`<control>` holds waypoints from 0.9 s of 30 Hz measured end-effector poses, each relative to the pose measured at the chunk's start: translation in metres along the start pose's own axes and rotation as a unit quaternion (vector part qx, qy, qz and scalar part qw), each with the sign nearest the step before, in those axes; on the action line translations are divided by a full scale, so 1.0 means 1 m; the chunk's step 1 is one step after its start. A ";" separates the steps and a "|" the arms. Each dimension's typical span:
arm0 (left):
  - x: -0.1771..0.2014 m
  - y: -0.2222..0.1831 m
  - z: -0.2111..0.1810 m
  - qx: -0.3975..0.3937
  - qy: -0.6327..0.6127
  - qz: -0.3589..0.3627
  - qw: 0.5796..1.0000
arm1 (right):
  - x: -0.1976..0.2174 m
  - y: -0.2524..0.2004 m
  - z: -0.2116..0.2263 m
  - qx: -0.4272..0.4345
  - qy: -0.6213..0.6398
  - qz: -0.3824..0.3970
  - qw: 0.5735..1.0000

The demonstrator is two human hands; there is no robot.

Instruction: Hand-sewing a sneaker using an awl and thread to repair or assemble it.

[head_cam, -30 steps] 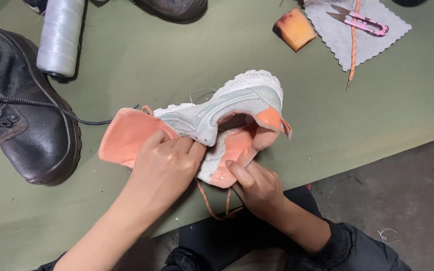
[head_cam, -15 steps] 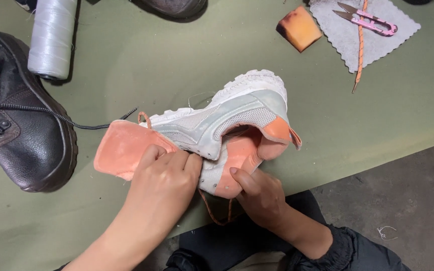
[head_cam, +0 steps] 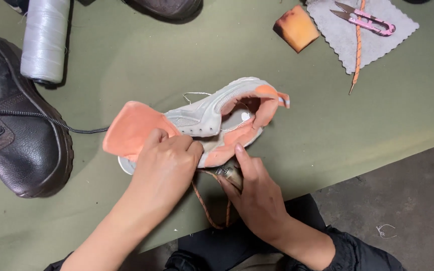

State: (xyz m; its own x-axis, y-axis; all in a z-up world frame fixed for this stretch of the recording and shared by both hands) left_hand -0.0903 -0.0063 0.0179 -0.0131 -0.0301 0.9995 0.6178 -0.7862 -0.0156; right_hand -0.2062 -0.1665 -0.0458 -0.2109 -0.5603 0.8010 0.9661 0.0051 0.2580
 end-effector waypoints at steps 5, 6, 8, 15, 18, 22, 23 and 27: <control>0.005 -0.007 -0.004 0.012 -0.058 -0.012 0.998 | 0.011 -0.016 -0.006 -0.006 0.035 0.036 0.999; 0.005 -0.009 -0.004 0.019 -0.083 -0.012 0.996 | 0.010 -0.020 -0.006 0.012 0.047 0.011 0.999; 0.014 -0.010 -0.007 0.019 -0.098 -0.022 0.995 | 0.004 -0.030 -0.011 -0.019 0.048 0.045 0.998; 0.041 -0.018 -0.008 -0.036 -0.107 -0.137 0.984 | -0.006 -0.040 -0.020 -0.216 0.030 0.238 0.947; 0.035 -0.023 -0.005 -0.089 -0.140 -0.160 0.973 | -0.002 -0.040 -0.014 0.047 0.008 -0.014 0.999; 0.033 -0.024 -0.003 -0.111 -0.153 -0.200 0.961 | 0.001 -0.038 -0.019 0.121 0.075 0.002 0.990; 0.029 -0.025 -0.003 -0.117 -0.150 -0.207 0.960 | 0.004 -0.036 -0.018 0.123 0.052 0.013 0.991; 0.022 -0.027 0.001 -0.127 -0.132 -0.246 0.952 | 0.001 -0.046 -0.018 0.102 -0.008 -0.010 0.995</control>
State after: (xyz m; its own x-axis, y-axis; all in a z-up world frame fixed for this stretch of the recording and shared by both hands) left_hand -0.1062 0.0148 0.0398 -0.0323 0.5104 0.8593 0.3767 -0.7902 0.4835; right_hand -0.2478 -0.1825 -0.0671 -0.2335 -0.5486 0.8028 0.9118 0.1633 0.3768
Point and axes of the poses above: each hand's wrist, its own y-axis towards the middle knuckle, its own x-axis out of the back of the hand, z = x × y, the point moved 2 cm from there along y, towards the middle knuckle, and after that the axes turned 7 degrees about z, right-handed, at the moved point
